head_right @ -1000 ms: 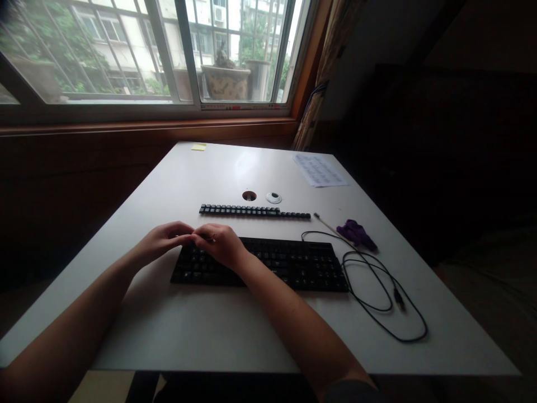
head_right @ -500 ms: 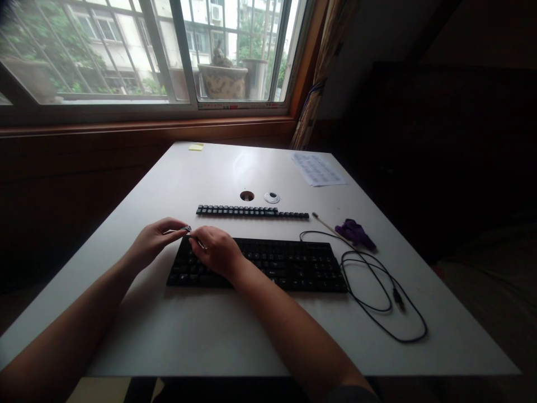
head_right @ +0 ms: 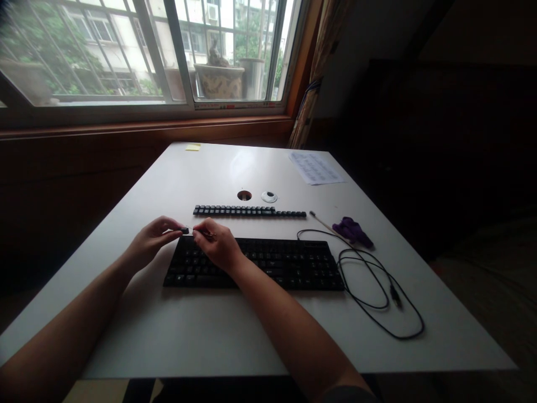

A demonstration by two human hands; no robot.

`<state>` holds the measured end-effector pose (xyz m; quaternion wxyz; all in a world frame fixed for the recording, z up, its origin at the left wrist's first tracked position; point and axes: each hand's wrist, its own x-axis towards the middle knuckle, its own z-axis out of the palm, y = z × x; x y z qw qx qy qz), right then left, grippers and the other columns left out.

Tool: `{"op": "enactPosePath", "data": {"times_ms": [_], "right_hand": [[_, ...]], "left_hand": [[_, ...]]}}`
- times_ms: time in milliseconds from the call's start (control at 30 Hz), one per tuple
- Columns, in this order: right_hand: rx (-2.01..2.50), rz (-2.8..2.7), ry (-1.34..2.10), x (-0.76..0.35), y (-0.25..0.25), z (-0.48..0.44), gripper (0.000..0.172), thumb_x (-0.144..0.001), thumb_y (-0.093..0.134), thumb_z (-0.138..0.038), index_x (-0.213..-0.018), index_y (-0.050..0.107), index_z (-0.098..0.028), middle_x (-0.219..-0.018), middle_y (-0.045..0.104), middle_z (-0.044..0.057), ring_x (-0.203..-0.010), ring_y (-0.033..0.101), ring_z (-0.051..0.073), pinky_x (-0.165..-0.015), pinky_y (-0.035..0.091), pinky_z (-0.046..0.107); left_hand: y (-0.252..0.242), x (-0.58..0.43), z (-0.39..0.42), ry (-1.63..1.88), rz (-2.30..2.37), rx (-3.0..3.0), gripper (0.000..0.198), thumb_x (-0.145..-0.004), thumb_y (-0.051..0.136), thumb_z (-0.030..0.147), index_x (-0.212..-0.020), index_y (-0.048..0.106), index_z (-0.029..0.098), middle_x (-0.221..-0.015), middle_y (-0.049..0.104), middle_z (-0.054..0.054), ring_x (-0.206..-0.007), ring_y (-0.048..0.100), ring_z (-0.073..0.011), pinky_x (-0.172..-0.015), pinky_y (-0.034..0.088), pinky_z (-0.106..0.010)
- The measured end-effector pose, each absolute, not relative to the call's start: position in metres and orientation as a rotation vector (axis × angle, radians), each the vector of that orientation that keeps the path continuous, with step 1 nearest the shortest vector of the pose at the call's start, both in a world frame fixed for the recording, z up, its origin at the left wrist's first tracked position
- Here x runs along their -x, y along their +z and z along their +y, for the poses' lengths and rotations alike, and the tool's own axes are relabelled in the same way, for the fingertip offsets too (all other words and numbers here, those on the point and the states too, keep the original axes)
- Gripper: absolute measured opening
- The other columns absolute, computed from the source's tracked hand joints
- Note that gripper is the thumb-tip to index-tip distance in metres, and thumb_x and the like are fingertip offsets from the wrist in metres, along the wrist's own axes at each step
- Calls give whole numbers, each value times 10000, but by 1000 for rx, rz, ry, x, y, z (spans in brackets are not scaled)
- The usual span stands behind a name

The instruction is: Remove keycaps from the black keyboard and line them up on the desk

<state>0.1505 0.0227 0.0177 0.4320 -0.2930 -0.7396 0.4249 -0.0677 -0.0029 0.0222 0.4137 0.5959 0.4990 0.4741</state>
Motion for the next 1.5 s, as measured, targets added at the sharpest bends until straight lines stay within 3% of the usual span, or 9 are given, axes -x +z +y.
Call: {"op": "enactPosePath", "data": {"times_ms": [367,633,833,1100,1333,1500], "right_hand": [[669,-1796,1050,-150,17,23,115,-917,579,-326,-960,619,-227,-800,663,9,-728,637,152,-706,531,295],[722,-1786,950,-151,18,21,104,-918,565,-315,-943,613,-226,-775,655,4,-693,621,142,-670,520,278],[806,-1735,855,-151,16,22,89,-907,560,-305,-886,603,-230,-718,636,-4,-636,605,136,-612,510,264],[906,-1349,951,-157,21,30,109,-915,539,-312,-860,560,-220,-668,602,-32,-556,606,127,-532,503,244],[1011,-1141,893,-162,24,36,197,-943,490,-352,-808,542,-217,-605,568,-54,-518,565,111,-530,469,229],[1004,-1149,923,-162,24,34,215,-944,484,-356,-802,554,-212,-619,569,-50,-524,577,111,-510,460,222]], "left_hand": [[11,75,2,1178,1247,-1441,295,-825,740,384,-1007,671,163,-1033,704,-98,-992,640,-242,-932,484,-406],[14,70,1,1277,1120,-1448,182,-824,743,312,-909,661,173,-1134,653,-86,-1107,586,-229,-1004,454,-380],[10,77,5,1380,1159,-1276,277,-790,782,331,-966,619,191,-913,699,-36,-856,665,-175,-862,535,-358],[12,87,24,1065,1472,-1631,366,-845,683,477,-1071,661,190,-933,736,-79,-858,690,-225,-792,539,-360],[8,83,53,669,1490,-2007,341,-850,630,511,-1018,704,224,-940,744,-44,-768,671,-200,-723,511,-302],[-2,87,61,729,1493,-2161,337,-886,574,499,-1010,715,220,-963,726,-59,-803,637,-200,-735,493,-299]]}}
